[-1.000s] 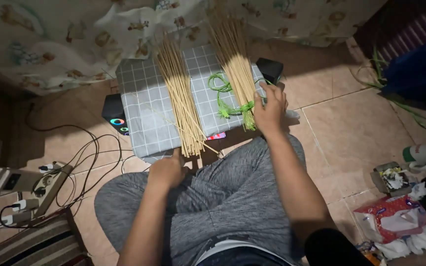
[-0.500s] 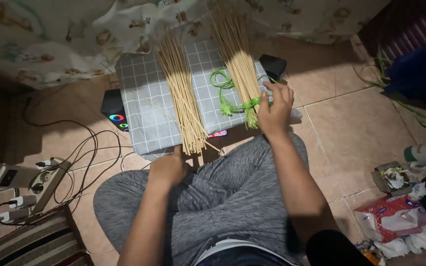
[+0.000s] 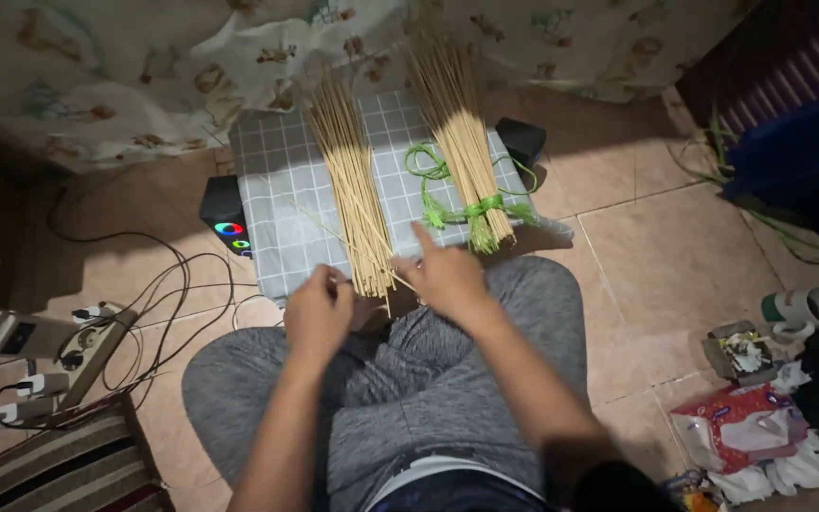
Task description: Gathering thin wooden sticks into bundles and securing them with green plastic string ties.
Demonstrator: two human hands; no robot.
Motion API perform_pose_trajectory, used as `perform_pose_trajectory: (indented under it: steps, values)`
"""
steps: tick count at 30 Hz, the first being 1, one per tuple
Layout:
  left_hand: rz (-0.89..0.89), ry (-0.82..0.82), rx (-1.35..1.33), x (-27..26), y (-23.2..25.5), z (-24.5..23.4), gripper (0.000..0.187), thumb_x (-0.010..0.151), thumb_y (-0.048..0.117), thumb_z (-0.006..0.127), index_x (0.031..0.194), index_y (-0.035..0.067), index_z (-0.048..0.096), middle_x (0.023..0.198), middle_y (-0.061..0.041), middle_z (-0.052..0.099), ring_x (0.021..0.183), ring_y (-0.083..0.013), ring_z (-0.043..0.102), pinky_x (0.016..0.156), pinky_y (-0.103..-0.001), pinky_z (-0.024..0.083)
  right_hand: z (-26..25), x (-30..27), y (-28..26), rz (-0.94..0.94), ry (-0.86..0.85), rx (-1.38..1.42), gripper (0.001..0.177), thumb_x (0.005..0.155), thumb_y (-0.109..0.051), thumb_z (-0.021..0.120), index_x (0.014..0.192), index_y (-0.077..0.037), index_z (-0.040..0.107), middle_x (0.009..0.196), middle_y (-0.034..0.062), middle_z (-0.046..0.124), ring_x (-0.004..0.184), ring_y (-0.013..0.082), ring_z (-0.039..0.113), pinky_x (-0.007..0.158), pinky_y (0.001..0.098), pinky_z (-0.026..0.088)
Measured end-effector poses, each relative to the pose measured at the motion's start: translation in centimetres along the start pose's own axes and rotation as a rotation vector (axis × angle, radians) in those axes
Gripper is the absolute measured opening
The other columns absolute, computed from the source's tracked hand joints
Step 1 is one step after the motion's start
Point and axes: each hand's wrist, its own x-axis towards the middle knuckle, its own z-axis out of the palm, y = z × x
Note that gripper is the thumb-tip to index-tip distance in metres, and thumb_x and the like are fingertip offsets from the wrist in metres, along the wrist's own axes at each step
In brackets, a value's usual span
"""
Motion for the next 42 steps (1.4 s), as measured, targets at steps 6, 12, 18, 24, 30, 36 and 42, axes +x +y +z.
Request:
perform_pose_trajectory:
  steps: [6, 12, 18, 24, 30, 36, 42]
  values:
    - [-0.012, 0.252, -0.106, 3.5, 1.2, -0.5, 0.047, 0.097, 0.029, 0.057, 0.132, -0.001, 0.066, 0.113, -0.023, 0.070, 0.111, -0.0461, 0.067, 0.093, -0.058, 0.053, 2.9, 0.9, -2.2, -0.022, -0.151, 0.073, 0.084, 0.096, -0.063, 0.049, 0.161, -0.013, 0.031, 0.115, 0.0326, 0.070, 0.117, 0.0489, 0.066, 0.098, 0.0578, 0.053]
    - [-0.078, 0.144, -0.091, 7.9, 2.5, 0.7, 0.050, 0.093, 0.040, 0.063, 0.120, -0.002, 0.072, 0.104, -0.026, 0.072, 0.107, -0.0486, 0.069, 0.086, -0.061, 0.056, 5.7, 1.6, -1.5, -0.049, -0.102, 0.313, 0.074, 0.090, -0.029, 0.060, 0.159, -0.012, 0.037, 0.114, 0.0314, 0.071, 0.116, 0.0493, 0.065, 0.098, 0.0563, 0.053]
    - [-0.053, 0.079, -0.107, 6.9, 4.2, -1.1, 0.047, 0.096, 0.022, 0.058, 0.134, -0.004, 0.066, 0.115, -0.027, 0.069, 0.117, -0.0495, 0.065, 0.093, -0.060, 0.054, 1.9, 0.0, -1.8, 0.006, -0.139, 0.401, 0.075, 0.091, -0.048, 0.063, 0.155, -0.015, 0.044, 0.119, 0.0281, 0.071, 0.122, 0.0467, 0.063, 0.104, 0.0550, 0.051]
    - [-0.035, -0.072, -0.130, 7.6, 2.5, -0.7, 0.044, 0.098, 0.027, 0.055, 0.134, 0.005, 0.068, 0.115, -0.027, 0.073, 0.120, -0.0497, 0.064, 0.094, -0.061, 0.054, 2.5, 2.1, -2.6, 0.144, -0.195, 0.450, 0.094, 0.093, -0.060, 0.057, 0.164, -0.012, 0.018, 0.139, 0.0346, 0.057, 0.135, 0.0476, 0.052, 0.115, 0.0553, 0.043]
    - [0.055, -0.222, -0.175, 8.4, 0.2, -1.7, 0.044, 0.095, 0.017, 0.051, 0.133, 0.015, 0.072, 0.113, -0.022, 0.076, 0.115, -0.0471, 0.067, 0.096, -0.055, 0.054, 4.4, 3.2, -3.3, 0.163, -0.131, 0.538, 0.093, 0.090, -0.037, 0.070, 0.165, -0.015, 0.019, 0.139, 0.0393, 0.054, 0.134, 0.0485, 0.053, 0.113, 0.0535, 0.047]
    - [0.086, 0.098, -0.430, 12.2, -6.5, -6.1, 0.027, 0.087, 0.011, 0.062, 0.109, 0.001, 0.073, 0.082, -0.031, 0.069, 0.084, -0.0483, 0.070, 0.075, -0.051, 0.051, 6.5, 4.1, -2.2, 0.182, -0.052, 0.640, 0.081, 0.093, -0.023, 0.065, 0.163, -0.013, 0.027, 0.132, 0.0390, 0.059, 0.092, 0.0415, 0.076, 0.062, 0.0361, 0.068]
    - [-0.297, 0.190, 0.042, 17.9, -19.7, -6.9, 0.032, 0.085, 0.035, 0.072, 0.099, 0.007, 0.083, 0.091, -0.020, 0.078, 0.099, -0.0430, 0.073, 0.082, -0.052, 0.054, 5.4, 3.3, -2.8, 0.181, -0.074, 0.602, 0.090, 0.088, -0.041, 0.071, 0.164, -0.021, 0.027, 0.140, 0.0325, 0.058, 0.129, 0.0451, 0.058, 0.106, 0.0543, 0.052]
